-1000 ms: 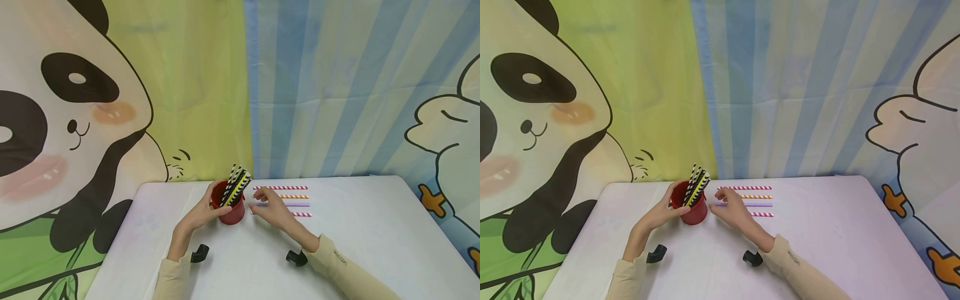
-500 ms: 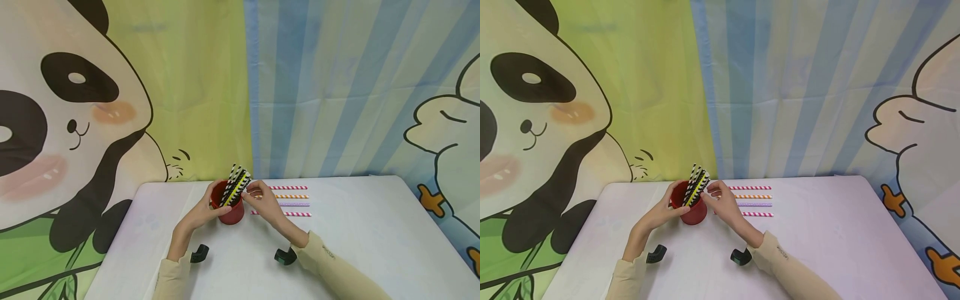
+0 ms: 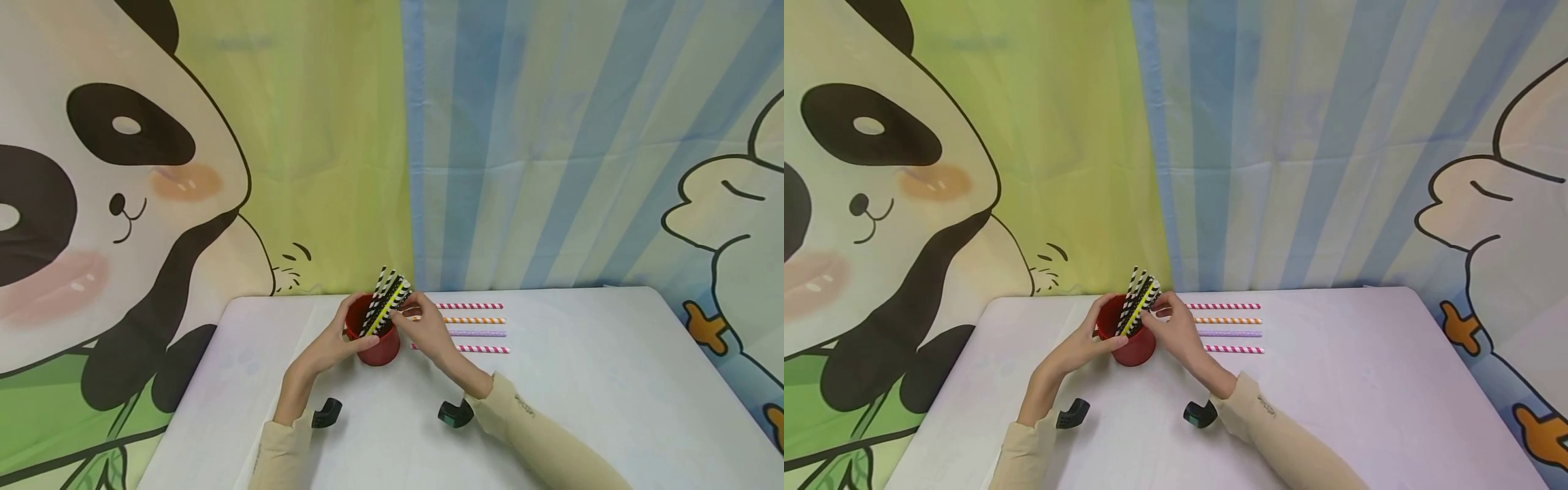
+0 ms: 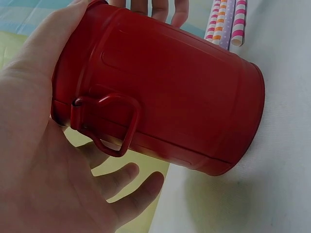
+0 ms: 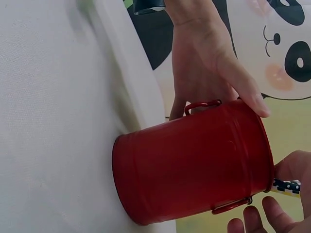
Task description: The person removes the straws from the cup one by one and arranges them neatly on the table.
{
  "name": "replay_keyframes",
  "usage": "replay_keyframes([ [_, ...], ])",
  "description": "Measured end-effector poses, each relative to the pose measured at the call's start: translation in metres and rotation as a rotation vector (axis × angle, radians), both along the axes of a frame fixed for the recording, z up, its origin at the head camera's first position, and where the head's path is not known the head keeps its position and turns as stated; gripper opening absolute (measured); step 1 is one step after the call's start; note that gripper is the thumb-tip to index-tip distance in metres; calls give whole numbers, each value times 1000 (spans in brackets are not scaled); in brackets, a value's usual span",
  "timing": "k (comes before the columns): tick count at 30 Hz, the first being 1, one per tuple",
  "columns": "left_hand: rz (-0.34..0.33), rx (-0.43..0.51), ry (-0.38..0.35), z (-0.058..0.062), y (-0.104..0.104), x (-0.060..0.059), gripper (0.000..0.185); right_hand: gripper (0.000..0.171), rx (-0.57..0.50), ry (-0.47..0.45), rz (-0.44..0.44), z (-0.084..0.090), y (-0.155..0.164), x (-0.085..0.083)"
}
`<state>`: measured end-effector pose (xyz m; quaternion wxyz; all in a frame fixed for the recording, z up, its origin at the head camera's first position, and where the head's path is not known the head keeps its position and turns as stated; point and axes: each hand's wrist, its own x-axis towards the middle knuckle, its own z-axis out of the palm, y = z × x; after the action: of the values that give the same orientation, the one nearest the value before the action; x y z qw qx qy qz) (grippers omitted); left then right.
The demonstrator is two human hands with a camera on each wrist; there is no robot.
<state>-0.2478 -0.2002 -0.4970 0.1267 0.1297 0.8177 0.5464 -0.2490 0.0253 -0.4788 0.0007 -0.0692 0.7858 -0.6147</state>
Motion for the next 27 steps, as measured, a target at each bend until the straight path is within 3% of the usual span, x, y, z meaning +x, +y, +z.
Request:
replay_keyframes([
  [7,-1,15,-1,0,0,0,88,24,34,12,-14,-3,-5,-2],
  [27,-6,19,0,-2,-1,0,87,21,-19,20,-54,2,-12,-1],
])
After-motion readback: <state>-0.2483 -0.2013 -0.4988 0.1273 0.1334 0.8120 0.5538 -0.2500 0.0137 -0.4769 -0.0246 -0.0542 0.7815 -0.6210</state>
